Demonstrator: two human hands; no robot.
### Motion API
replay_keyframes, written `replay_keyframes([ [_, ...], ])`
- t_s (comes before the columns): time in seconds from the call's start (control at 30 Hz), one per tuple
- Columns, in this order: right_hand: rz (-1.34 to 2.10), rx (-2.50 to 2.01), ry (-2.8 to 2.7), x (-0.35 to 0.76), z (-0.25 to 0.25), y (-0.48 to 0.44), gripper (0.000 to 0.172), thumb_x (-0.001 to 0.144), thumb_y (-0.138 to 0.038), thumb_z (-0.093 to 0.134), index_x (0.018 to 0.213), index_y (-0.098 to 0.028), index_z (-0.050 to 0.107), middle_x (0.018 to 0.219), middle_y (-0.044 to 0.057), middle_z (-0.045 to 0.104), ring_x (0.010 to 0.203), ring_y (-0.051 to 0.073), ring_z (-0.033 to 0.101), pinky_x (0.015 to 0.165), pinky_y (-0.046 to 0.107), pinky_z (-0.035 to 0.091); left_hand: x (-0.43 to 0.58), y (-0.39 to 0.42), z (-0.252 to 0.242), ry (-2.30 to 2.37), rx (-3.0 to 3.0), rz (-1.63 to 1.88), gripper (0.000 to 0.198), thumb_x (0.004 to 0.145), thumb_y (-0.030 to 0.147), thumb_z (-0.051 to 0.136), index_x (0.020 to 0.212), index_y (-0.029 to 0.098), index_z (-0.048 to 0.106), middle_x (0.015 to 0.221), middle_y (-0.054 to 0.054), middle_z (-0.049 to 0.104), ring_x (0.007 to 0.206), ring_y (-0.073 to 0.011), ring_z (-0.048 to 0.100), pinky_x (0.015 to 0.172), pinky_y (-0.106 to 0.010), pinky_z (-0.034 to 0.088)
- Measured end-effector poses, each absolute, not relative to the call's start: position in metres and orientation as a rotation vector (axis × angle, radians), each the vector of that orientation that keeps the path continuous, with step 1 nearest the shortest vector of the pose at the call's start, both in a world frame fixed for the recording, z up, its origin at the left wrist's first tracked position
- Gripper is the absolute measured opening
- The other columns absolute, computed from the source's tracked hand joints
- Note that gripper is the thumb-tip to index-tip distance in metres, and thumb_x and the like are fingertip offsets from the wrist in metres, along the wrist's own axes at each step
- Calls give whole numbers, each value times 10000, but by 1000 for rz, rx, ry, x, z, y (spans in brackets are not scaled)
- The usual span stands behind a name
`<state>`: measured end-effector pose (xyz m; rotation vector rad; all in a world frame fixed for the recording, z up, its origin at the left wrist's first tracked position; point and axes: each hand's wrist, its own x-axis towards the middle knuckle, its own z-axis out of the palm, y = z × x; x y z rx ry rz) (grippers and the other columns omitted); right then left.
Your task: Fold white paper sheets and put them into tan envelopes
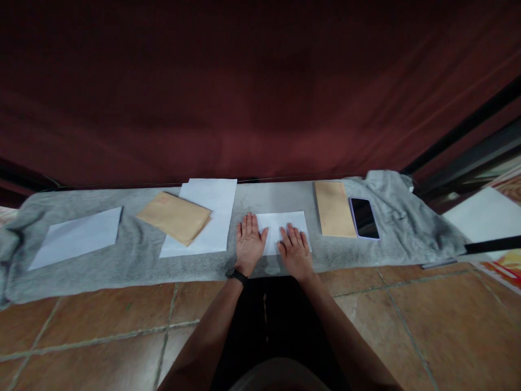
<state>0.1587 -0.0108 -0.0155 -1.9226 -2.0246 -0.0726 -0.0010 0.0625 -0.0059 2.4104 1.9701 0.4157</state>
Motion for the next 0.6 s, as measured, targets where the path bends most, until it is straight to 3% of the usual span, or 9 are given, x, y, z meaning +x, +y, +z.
replay_keyframes([
  [0.6,-141,-1992,-1952,183,-20,-10,546,1055,-380,432,1558,-168,407,1627,157,368,1467,313,396,1202,500,277,-8,52,-6,1892,2475,444,645,1046,452,339,1561,65,358,1610,-185,365,1526,-313,300,1256,-534,218],
])
